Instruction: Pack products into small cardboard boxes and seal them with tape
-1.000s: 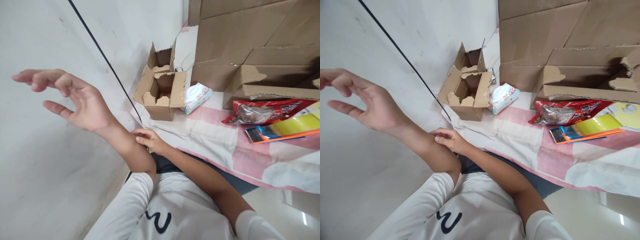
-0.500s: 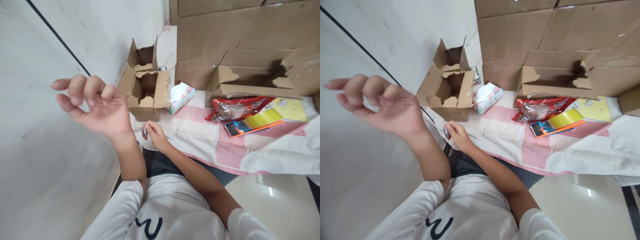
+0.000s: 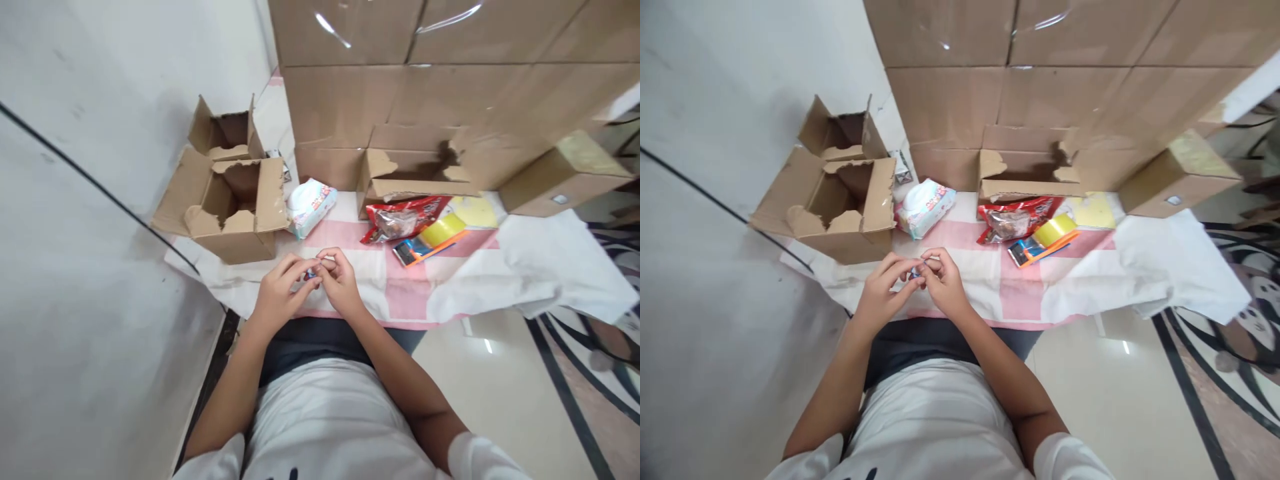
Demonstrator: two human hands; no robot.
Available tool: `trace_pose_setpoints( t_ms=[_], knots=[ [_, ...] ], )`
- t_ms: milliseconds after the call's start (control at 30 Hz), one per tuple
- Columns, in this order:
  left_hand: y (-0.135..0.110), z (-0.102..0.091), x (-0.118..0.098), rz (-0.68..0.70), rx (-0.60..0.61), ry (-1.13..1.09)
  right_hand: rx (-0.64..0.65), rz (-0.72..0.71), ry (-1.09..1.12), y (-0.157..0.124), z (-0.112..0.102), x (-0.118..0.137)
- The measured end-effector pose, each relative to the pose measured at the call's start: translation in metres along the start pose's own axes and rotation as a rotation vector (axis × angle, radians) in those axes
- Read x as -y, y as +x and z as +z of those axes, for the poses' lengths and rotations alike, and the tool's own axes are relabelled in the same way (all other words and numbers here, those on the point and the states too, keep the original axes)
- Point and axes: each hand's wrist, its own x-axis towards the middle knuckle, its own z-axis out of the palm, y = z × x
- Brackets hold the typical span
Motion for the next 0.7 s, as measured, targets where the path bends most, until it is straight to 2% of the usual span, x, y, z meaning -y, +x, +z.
trace_pose_setpoints(
  t_ms=[100, 200, 267, 300, 367, 433, 533, 567, 633, 700],
  knots=[
    [0.006, 0.008, 0.0, 0.078, 0.104, 0.068, -0.04, -0.002, -0.027, -0.008, -0.014, 0.0],
    [0.012, 0.019, -0.001, 0.103, 0.146, 0.098, -0.084, -0.022, -0.118, -0.021, -0.033, 0.004],
    [0.014, 0.024, -0.002, 0.087, 0.152, 0.109, -0.162, -0.058, -0.23, -0.035, -0.055, 0.014],
    [0.014, 0.026, -0.002, 0.078, 0.155, 0.109, -0.241, -0.089, -0.296, -0.043, -0.071, 0.023],
    [0.012, 0.027, 0.0, 0.062, 0.162, 0.087, -0.475, -0.177, -0.443, -0.058, -0.113, 0.049],
    [0.008, 0.026, 0.005, 0.045, 0.173, 0.043, -0.761, -0.302, -0.584, -0.069, -0.166, 0.085],
    [0.002, 0.026, 0.015, 0.003, 0.195, -0.003, -1.115, -0.493, -0.65, -0.06, -0.251, 0.143],
    [0.001, 0.027, 0.019, -0.018, 0.207, -0.01, -1.148, -0.448, -0.663, -0.05, -0.277, 0.159],
    [-0.001, 0.032, 0.027, -0.073, 0.227, -0.013, -1.174, -0.232, -0.718, -0.026, -0.316, 0.183],
    [-0.006, 0.039, 0.035, -0.13, 0.235, -0.016, -1.203, -0.05, -0.839, -0.011, -0.336, 0.195]
  ],
)
